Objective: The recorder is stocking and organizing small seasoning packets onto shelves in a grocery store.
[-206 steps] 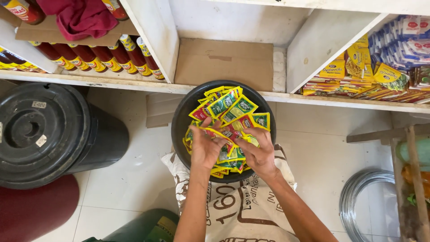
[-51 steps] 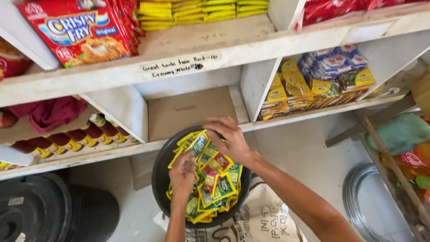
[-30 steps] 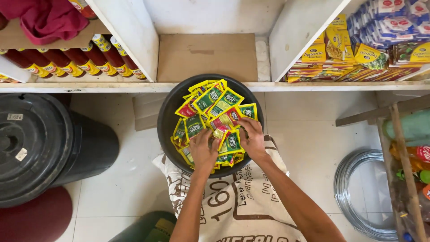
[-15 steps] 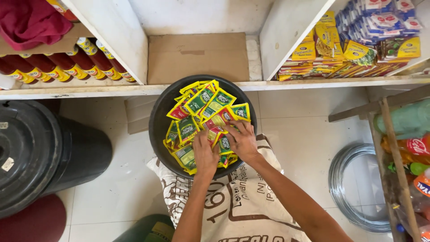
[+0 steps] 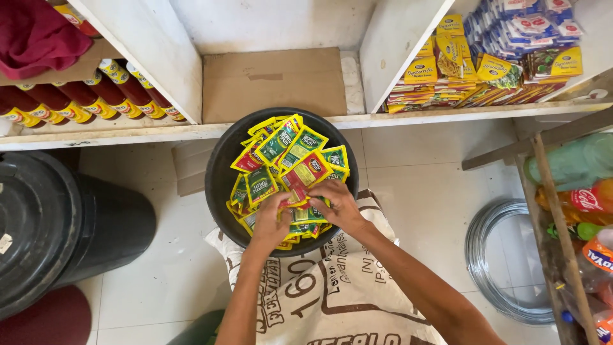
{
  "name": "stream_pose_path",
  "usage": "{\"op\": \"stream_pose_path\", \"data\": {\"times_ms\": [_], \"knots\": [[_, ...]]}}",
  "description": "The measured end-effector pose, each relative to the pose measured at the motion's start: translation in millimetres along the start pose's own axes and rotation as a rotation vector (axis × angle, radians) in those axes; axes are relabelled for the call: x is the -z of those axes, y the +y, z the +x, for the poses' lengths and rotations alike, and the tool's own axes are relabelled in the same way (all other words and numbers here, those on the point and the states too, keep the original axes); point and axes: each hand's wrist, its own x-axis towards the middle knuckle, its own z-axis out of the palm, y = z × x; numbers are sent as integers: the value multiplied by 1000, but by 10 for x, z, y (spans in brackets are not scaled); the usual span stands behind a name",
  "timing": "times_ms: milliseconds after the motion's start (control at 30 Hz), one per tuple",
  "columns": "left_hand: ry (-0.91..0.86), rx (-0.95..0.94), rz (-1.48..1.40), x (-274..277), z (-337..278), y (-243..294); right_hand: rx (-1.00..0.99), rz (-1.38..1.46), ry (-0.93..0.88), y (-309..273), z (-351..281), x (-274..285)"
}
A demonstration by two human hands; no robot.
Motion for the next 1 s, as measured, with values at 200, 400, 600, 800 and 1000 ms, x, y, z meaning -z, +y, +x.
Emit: {"op": "stream_pose_path", "data": {"times_ms": [200,400,600,800,1000], "knots": [[-38,407,-708,-46,-24,-68,-431,762,-76,60,-65,57],[132,616,-920,-250,-111,-208,-730,848,-53,73,-59,116],[407,711,-1075,-494,-236,-528,-584,917,-87,98,-188,29],[309,714,-1239,-320,-213,-288,-588,753,-36,235,-303,-103],[324,638,-1202,-443,-306,-534,-557,512,-19,233,-306,-125]]}}
